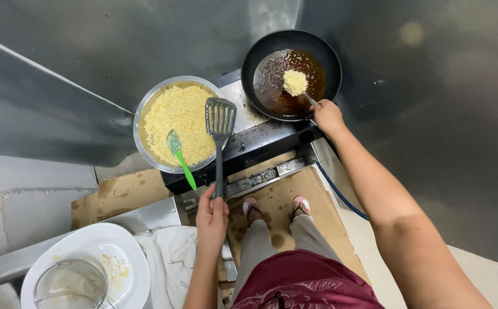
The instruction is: Frying batter in a pan using a spoon and a spatula
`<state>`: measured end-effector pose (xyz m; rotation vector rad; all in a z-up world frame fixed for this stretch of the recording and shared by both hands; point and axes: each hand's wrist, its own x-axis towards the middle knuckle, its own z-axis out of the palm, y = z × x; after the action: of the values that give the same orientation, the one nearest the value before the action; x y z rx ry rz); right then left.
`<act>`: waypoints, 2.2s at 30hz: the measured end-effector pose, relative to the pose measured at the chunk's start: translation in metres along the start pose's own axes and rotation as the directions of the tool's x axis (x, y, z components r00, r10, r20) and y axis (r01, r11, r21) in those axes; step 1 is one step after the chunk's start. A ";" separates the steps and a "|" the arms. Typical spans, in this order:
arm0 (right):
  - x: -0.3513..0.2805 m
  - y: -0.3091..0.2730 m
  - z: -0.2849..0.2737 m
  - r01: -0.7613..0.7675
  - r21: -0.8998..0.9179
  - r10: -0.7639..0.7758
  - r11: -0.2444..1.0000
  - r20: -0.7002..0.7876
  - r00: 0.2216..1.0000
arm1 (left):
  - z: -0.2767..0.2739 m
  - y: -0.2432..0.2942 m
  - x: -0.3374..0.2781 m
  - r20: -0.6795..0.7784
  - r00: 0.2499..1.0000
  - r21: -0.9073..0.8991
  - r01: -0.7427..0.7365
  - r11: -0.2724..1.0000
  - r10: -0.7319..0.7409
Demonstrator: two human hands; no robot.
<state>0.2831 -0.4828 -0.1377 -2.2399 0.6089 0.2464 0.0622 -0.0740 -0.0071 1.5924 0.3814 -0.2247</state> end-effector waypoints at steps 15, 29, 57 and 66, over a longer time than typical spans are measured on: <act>0.037 0.009 -0.005 0.338 -0.758 -0.521 0.558 -0.003 0.854 | 0.030 0.001 -0.017 -0.064 0.995 0.121 0.082 0.989 -0.075; 0.002 -0.023 -0.078 0.362 -0.880 -0.748 0.308 0.011 0.663 | 0.052 0.047 0.020 0.102 0.992 0.542 -0.122 0.832 0.079; -0.227 0.064 -0.118 -0.055 0.689 0.204 0.723 -0.137 0.969 | 0.181 -0.003 0.220 0.551 0.731 0.834 -0.457 -0.311 0.403; -0.259 0.067 -0.127 -0.067 0.742 0.237 0.667 -0.126 0.963 | 0.211 -0.017 0.279 0.486 0.644 0.866 -0.444 -0.228 0.591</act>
<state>0.0231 -0.5258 -0.0028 -1.4252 0.8369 -0.1549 0.3317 -0.2536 -0.1396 3.0628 -0.6992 0.4717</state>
